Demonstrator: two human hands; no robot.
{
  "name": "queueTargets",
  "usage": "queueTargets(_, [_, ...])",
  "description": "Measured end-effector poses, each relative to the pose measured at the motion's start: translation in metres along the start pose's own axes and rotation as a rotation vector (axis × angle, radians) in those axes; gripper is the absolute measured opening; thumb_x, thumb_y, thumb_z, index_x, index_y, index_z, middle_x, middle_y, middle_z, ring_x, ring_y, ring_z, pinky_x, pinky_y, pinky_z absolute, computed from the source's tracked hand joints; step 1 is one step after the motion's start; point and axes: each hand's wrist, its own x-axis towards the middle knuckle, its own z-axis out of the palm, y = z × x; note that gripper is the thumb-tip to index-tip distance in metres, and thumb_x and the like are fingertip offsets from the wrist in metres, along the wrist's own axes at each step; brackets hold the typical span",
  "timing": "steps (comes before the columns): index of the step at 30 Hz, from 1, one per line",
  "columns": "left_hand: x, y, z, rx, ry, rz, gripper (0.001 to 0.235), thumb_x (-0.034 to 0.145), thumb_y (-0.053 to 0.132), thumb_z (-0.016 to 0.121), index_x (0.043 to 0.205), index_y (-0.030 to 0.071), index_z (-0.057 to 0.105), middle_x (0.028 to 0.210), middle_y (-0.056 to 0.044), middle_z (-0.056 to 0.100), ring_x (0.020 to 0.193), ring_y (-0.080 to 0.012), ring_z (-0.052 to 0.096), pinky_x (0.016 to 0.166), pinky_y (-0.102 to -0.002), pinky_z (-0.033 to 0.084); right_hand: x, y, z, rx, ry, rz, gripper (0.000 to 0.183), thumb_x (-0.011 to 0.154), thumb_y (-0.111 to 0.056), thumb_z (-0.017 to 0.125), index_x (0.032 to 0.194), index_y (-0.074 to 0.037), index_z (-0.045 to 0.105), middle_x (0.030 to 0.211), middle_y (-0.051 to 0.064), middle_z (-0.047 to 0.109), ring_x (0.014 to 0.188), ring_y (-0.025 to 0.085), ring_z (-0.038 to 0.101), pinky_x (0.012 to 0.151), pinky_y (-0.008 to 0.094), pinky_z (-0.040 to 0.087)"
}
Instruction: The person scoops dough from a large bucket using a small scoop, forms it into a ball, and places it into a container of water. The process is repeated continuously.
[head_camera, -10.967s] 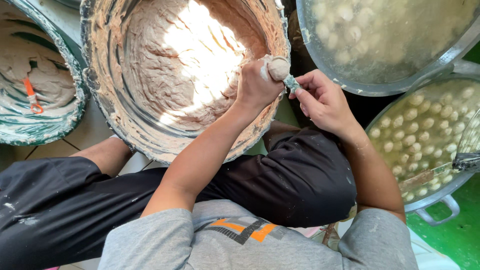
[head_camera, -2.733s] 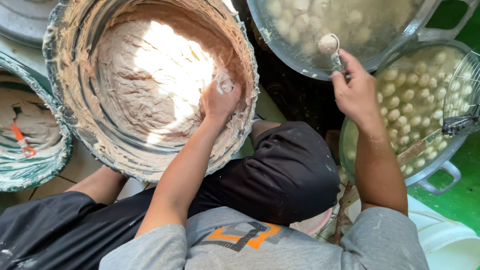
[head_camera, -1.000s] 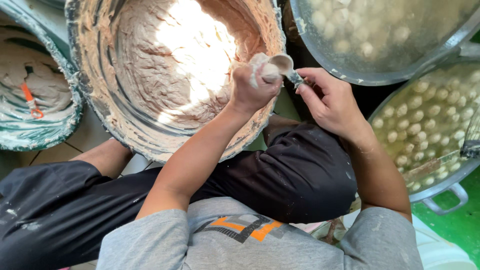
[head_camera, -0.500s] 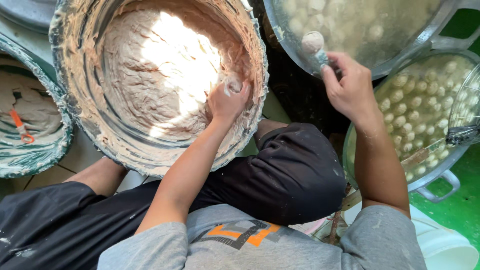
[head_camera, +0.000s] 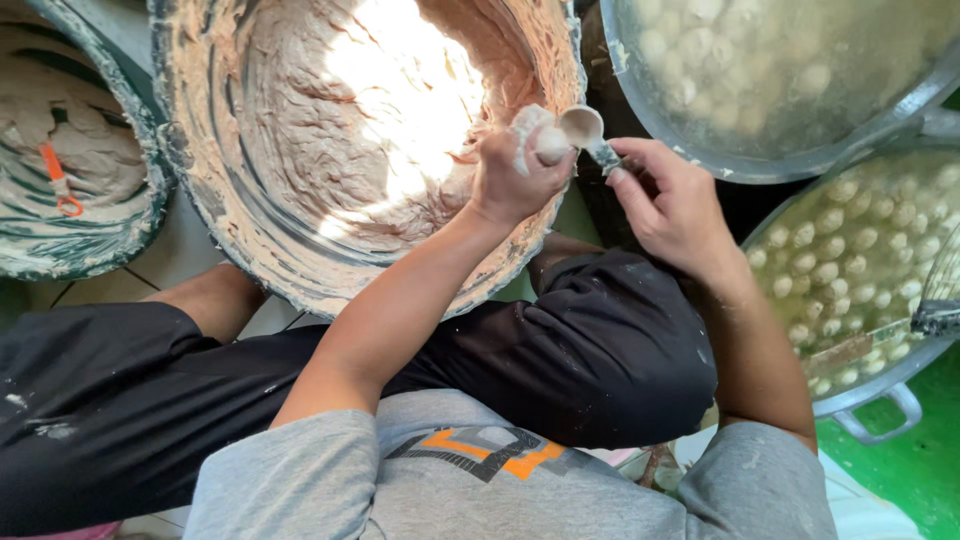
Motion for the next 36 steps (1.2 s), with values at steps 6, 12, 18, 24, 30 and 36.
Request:
queueTargets(6, [0.005,0.008,0.005,0.082,-0.057,-0.017,0.032,0.073,0.016,0.084,0.102,0.008,0.072,0.082,-0.013,0.073,0.073,-0.03,0.075,0.066,-0.036,0.06,0.004,0.001,0.01,0.321,-0.134,0.209,0.023,0.108,-0.006,0.058,0.129,0.001,0.062,0.095,0.004,0.069,0.073,0.004,0.056,0.063,0.02,0.046])
queueTargets(12, [0.032,-0.036,0.001,0.385,-0.477,-0.665,0.05,0.092,0.033,0.059,0.137,0.013,0.057,0.102,-0.014,0.072,0.087,-0.0344,0.074,0.073,-0.046,0.061,-0.005,0.045,-0.012,0.548,0.026,0.398,0.022,0.108,-0.007,0.057,0.128,-0.001,0.062,0.091,0.002,0.067,0.059,0.002,0.049,0.051,0.019,0.039])
queueTargets(18, [0.028,-0.114,0.013,0.39,-0.283,-0.1,0.079,0.08,0.031,0.068,0.14,-0.015,0.045,0.132,-0.045,0.049,0.124,-0.0622,0.05,0.096,-0.057,0.046,-0.019,0.11,-0.057,-0.087,0.429,0.198,0.019,0.113,0.0,0.064,0.132,0.004,0.065,0.109,0.006,0.071,0.09,0.009,0.063,0.078,0.024,0.053])
queueTargets(24, [-0.015,-0.081,0.011,0.301,-0.166,-0.406,0.043,0.096,0.044,0.064,0.094,0.003,0.077,0.104,-0.028,0.069,0.094,-0.042,0.068,0.084,-0.051,0.052,-0.022,0.106,-0.065,-0.131,0.599,0.181,0.021,0.109,0.002,0.061,0.13,0.003,0.062,0.111,0.006,0.071,0.085,0.008,0.066,0.072,0.024,0.055])
queueTargets(30, [-0.006,-0.034,0.003,0.022,0.036,0.087,0.018,0.092,0.021,0.075,0.086,0.006,0.069,0.075,-0.014,0.069,0.064,-0.0291,0.07,0.059,-0.037,0.055,-0.016,0.033,-0.022,0.166,0.097,0.307,0.02,0.11,-0.006,0.064,0.129,-0.001,0.066,0.092,0.005,0.067,0.071,0.007,0.059,0.06,0.023,0.048])
queueTargets(36, [0.003,-0.006,-0.001,0.046,-0.051,0.055,0.015,0.083,0.017,0.078,0.087,0.006,0.068,0.075,-0.014,0.069,0.068,-0.0287,0.073,0.061,-0.037,0.057,0.005,-0.017,0.007,0.054,-0.036,0.011,0.023,0.105,-0.003,0.065,0.127,0.003,0.065,0.1,0.005,0.071,0.084,0.007,0.063,0.074,0.022,0.052])
